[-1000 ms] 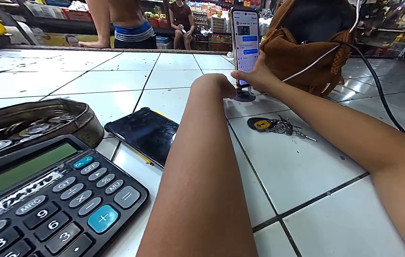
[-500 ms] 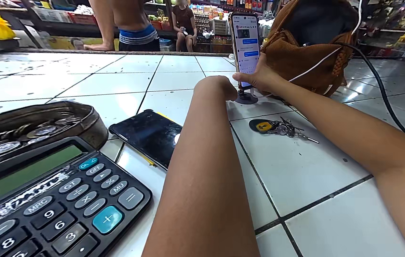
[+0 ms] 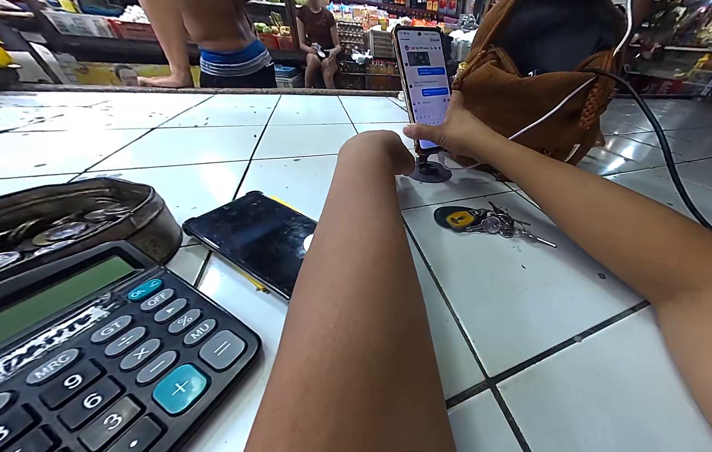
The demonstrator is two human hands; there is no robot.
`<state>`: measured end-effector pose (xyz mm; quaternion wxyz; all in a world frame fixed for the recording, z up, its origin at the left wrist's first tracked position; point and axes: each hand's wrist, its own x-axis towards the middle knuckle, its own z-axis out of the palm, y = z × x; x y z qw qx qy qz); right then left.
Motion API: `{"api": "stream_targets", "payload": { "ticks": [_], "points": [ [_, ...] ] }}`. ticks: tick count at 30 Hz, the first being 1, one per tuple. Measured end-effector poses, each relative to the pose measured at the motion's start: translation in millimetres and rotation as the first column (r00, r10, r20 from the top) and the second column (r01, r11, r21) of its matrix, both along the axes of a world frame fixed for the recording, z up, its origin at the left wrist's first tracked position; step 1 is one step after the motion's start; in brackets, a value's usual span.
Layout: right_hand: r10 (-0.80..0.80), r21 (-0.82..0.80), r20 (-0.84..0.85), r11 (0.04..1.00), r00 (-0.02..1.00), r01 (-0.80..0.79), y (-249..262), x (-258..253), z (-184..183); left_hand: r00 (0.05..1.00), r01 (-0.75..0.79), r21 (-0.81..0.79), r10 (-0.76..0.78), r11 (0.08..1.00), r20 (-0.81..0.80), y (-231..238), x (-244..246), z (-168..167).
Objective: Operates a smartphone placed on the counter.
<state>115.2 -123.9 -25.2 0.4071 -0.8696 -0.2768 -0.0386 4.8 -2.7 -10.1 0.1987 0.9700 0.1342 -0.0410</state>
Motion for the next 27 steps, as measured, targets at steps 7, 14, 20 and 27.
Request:
{"api": "stream_targets", "payload": {
  "ticks": [7,14,20,27],
  "points": [
    [0.001,-0.003,-0.002,1.0,1.0,-0.001,-0.5,0.1,0.2,0.999,0.031,0.081,-0.03,0.996,-0.013,-10.7,-3.1,3.0],
    [-0.036,-0.036,0.002,0.999,0.999,0.036,-2.7,-11.8,2.8,1.0,0.028,0.09,-0.027,0.996,-0.007,-21.8,-7.1,8.0],
    [-0.03,-0.019,0.001,0.999,1.0,0.03,-5.6,-12.2,1.0,1.0,-0.012,0.049,0.012,0.999,0.002,-24.3,-15.7,19.8],
    [0.001,-0.026,0.017,1.0,1.0,-0.001,-8.6,-9.2,1.1,1.0,0.013,0.023,-0.014,1.0,0.027,-20.7,-14.0,15.5]
  ]
}}
